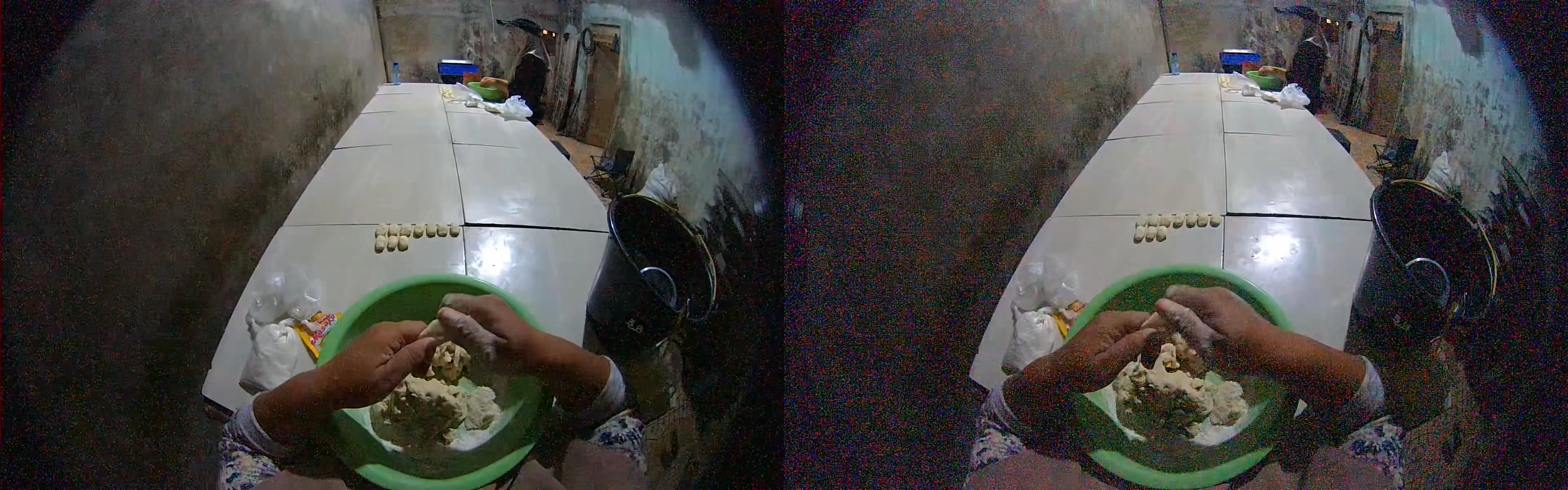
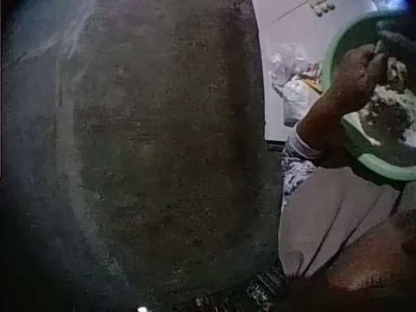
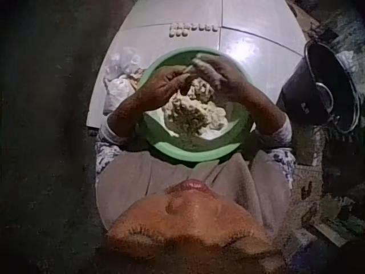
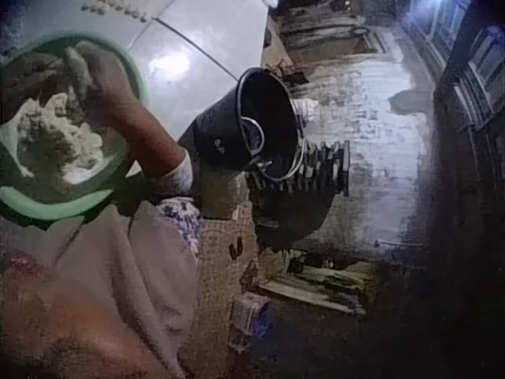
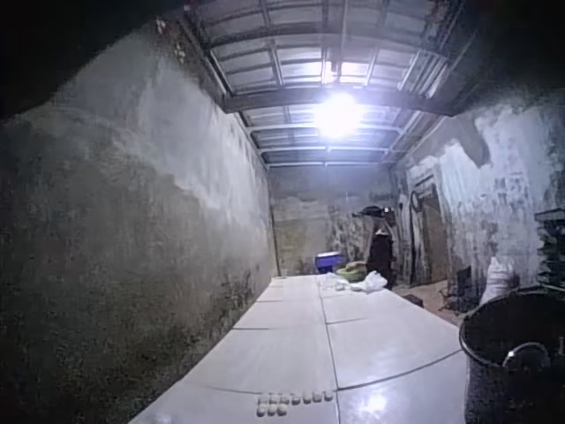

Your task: The person pinches off pieces of dough from a green bowl, rolls them into small balls by hand, and places them in rows on a tiled table.

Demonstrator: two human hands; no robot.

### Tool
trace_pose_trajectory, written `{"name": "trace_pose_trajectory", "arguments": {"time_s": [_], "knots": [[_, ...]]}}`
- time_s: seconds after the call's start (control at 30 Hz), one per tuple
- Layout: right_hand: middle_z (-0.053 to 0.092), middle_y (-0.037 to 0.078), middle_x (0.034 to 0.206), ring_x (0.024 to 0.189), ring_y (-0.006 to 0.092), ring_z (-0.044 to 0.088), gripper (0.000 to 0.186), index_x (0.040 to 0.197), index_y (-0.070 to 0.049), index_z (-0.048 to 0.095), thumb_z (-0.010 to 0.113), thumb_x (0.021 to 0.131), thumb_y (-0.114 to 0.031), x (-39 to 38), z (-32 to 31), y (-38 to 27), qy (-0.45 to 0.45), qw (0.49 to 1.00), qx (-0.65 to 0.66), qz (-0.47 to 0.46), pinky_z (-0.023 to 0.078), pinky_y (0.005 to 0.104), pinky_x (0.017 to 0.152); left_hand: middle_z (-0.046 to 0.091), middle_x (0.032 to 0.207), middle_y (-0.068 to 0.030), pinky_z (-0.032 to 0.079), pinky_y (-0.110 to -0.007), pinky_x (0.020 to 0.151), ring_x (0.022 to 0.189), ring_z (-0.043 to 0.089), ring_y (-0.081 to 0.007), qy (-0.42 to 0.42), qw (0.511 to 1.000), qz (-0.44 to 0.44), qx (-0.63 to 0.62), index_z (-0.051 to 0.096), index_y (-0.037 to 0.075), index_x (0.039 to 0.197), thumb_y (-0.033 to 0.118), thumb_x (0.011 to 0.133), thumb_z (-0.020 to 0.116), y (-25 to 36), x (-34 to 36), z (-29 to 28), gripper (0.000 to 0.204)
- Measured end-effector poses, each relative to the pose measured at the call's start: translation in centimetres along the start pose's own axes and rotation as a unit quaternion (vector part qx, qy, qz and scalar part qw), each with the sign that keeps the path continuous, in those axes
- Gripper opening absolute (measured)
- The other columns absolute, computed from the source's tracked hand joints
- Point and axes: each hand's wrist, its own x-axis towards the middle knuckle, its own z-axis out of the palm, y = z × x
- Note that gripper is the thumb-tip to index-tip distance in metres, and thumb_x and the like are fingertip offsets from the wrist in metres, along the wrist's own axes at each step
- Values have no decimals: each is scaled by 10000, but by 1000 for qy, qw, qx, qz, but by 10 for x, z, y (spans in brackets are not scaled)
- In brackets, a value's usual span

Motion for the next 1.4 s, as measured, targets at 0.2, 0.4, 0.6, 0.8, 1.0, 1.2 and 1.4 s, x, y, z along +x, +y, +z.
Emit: {"name": "trace_pose_trajectory", "arguments": {"time_s": [0.2, 0.4, 0.6, 0.8, 1.0, 1.2, 1.4], "knots": [[538, 125, 749, 698, 181, 522, 317, 902, -1, 493, 458, 941, -314, 0, -5, -7, -66, 997, -26, -17, 442, 340, 660, 523, 721, -36, 420, -275, 636, 682, 482, -114, 11, 1000, -15, -9, 524, -7, 847, 260, 962, 397, 1, 0, 0, 317], [604, 84, 882, 798, 166, 568, 244, 1035, -36, 509, 561, 899, -232, -3, -2, 0, 12, 992, 113, -62, 469, 327, 683, 530, 734, -40, 423, -266, 660, 696, 486, -112, -18, 998, -4, -56, 535, -9, 862, 248, 953, 410, 7, 0, -3, 300], [642, 107, 918, 774, 183, 630, 348, 1054, -26, 609, 725, 727, -39, 3, -7, -3, 17, 980, -123, -156, 514, 298, 696, 535, 781, -28, 423, -265, 696, 734, 488, -111, -37, 992, 9, -116, 534, -13, 918, 222, 935, 421, 4, -2, -6, 261], [645, 88, 918, 757, 178, 638, 312, 1030, -38, 634, 723, 731, -39, 3, -12, -19, -1, 983, -106, -151, 523, 298, 680, 532, 800, -30, 416, -263, 696, 745, 484, -111, -31, 993, -8, -111, 531, -10, 933, 220, 934, 421, 2, -4, -6, 255], [660, 112, 902, 801, 215, 646, 238, 1026, -76, 642, 646, 797, -141, 2, -7, -8, -9, 993, 53, -109, 517, 336, 728, 511, 776, -24, 403, -257, 678, 730, 470, -109, -32, 994, -13, -106, 531, -1, 931, 239, 936, 426, 5, -1, -4, 263], [662, 81, 862, 764, 157, 633, 226, 1008, -75, 643, 669, 788, -114, -1, -12, -5, -5, 995, 81, -57, 514, 301, 710, 506, 771, -16, 402, -256, 680, 726, 467, -105, -32, 991, 4, -126, 534, 15, 961, 317, 951, 398, 5, -1, -4, 331], [646, 67, 928, 808, 144, 613, 213, 1036, -21, 617, 611, 824, -12, -1, -8, -9, -39, 981, 174, -78, 514, 275, 722, 497, 761, -8, 388, -242, 648, 697, 449, -92, 1, 997, 45, -63, 525, 31, 1013, 491, 955, 289, -4, 3, -2, 520]]}}
